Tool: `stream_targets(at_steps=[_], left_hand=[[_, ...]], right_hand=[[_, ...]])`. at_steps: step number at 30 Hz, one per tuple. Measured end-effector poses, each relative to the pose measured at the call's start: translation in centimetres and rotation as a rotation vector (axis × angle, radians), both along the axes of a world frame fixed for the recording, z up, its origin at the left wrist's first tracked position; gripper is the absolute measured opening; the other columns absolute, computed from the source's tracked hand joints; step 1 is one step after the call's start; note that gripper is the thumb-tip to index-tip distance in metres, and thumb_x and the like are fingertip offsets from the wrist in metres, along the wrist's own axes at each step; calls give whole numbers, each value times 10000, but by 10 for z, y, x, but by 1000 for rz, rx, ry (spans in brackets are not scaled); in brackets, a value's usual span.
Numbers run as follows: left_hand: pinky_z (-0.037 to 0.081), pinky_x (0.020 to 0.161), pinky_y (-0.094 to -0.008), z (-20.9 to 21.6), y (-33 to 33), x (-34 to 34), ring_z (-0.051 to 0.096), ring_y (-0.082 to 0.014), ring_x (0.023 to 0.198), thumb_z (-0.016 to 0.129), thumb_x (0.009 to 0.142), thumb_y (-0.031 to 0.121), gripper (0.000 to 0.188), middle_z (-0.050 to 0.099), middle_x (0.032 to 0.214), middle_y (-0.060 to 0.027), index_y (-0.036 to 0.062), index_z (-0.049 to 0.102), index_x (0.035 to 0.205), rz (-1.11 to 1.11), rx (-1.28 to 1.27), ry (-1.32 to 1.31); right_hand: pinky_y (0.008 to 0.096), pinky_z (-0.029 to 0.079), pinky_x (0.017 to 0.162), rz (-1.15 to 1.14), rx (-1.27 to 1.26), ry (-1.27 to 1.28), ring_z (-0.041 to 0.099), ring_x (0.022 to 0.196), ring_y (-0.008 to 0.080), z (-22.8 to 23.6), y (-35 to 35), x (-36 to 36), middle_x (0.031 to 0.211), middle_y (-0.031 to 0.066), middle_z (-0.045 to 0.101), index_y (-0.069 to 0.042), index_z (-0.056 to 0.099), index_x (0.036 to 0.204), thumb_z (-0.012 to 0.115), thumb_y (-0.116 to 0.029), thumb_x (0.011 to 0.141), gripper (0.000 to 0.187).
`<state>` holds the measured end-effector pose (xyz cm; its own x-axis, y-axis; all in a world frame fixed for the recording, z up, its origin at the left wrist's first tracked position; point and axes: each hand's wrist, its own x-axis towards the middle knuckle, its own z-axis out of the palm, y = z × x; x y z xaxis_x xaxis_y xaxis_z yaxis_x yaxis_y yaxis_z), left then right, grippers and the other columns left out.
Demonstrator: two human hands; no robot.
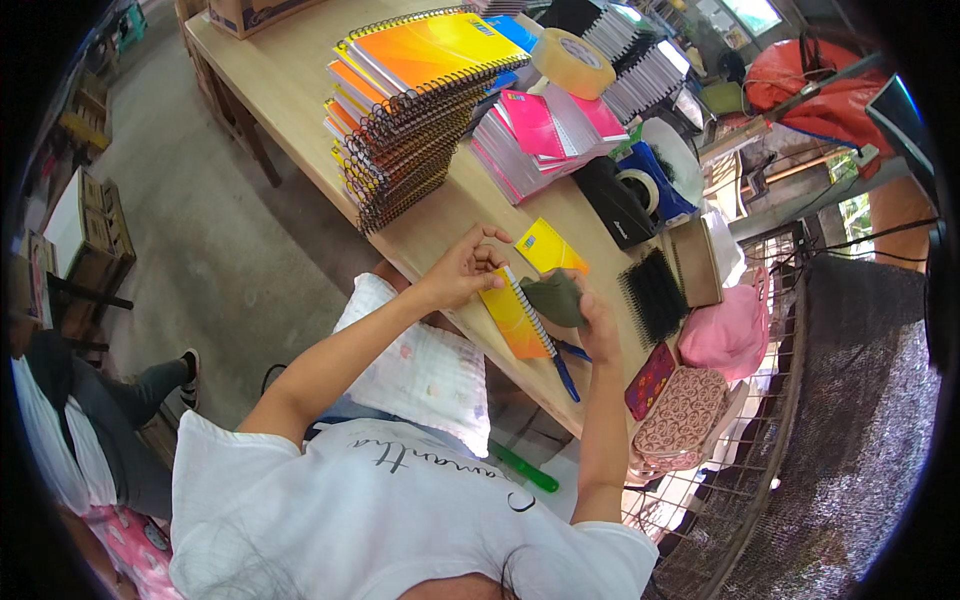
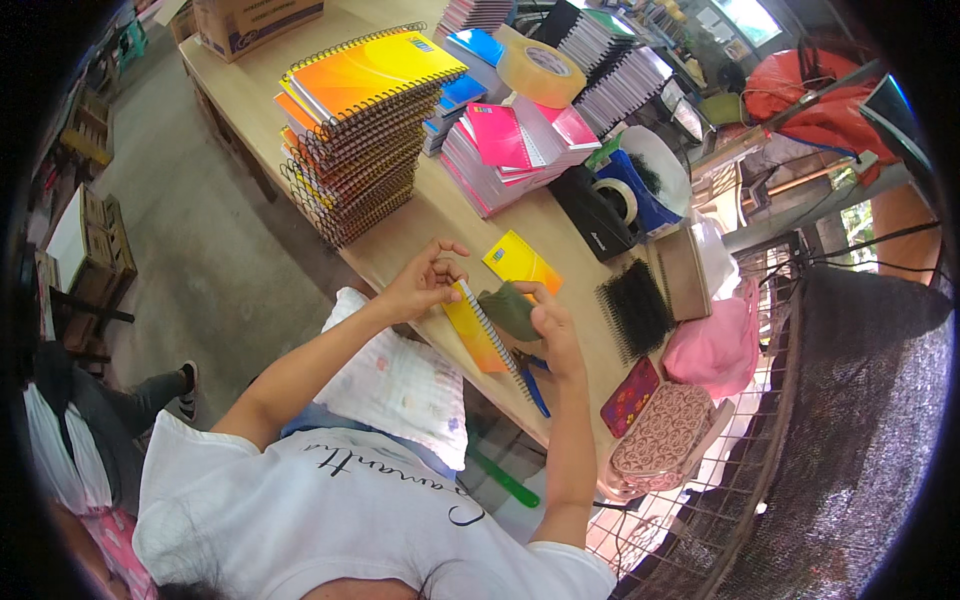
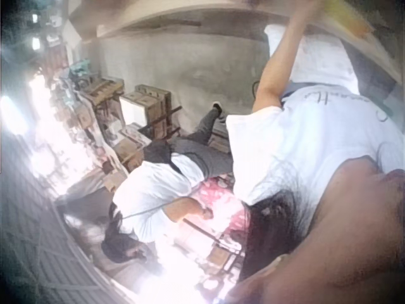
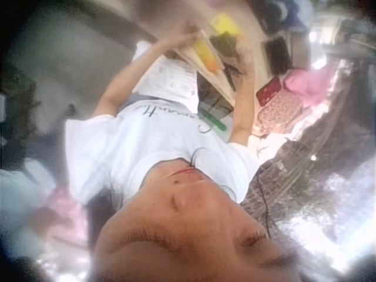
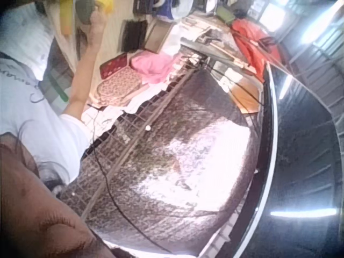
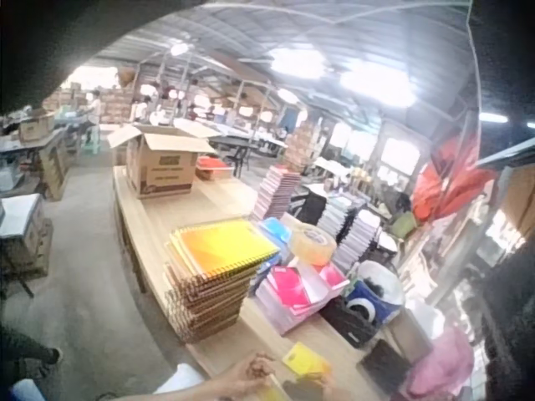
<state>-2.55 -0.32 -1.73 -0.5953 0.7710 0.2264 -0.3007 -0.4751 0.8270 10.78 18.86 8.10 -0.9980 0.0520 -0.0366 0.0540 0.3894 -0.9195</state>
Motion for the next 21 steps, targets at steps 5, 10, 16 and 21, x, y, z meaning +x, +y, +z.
stream_targets(at_steps=[5, 10, 16, 21], left_hand=[[491, 829, -260, 13, 2, 1, 603, -121, 917, 718, 766, -67, 633, 608, 950, -49, 93, 403, 1291, -57, -36, -20], [490, 838, -260, 14, -2, 5, 604, -120, 933, 705, 776, -70, 674, 620, 986, -66, 108, 375, 1335, -55, -54, 8], [472, 852, -252, 39, -5, 18, 594, -100, 945, 681, 830, -24, 817, 614, 1026, -72, 156, 223, 1482, -12, -15, -14], [461, 839, -249, 37, -5, 17, 592, -85, 968, 668, 849, 6, 815, 645, 1060, -84, 168, 211, 1504, 96, -140, 93]], right_hand=[[312, 417, 911, -72, -46, 73, 562, 1016, 209, -11, 1, -8, 1128, 110, 583, 62, 687, 1020, 632, -261, 883, 355], [370, 446, 928, -341, 551, 242, 589, 1025, 295, 1, 3, 8, 1136, 172, 564, -13, 720, 1040, 675, -268, 853, 319], [470, 343, 1046, -547, 930, 281, 450, 1202, 419, -47, 35, 72, 1256, 216, 481, -37, 565, 1267, 696, -293, 831, 522], [490, 340, 1012, -452, 1084, 67, 452, 1159, 418, -70, -9, 132, 1208, 232, 497, -19, 519, 1268, 656, -278, 872, 492]])
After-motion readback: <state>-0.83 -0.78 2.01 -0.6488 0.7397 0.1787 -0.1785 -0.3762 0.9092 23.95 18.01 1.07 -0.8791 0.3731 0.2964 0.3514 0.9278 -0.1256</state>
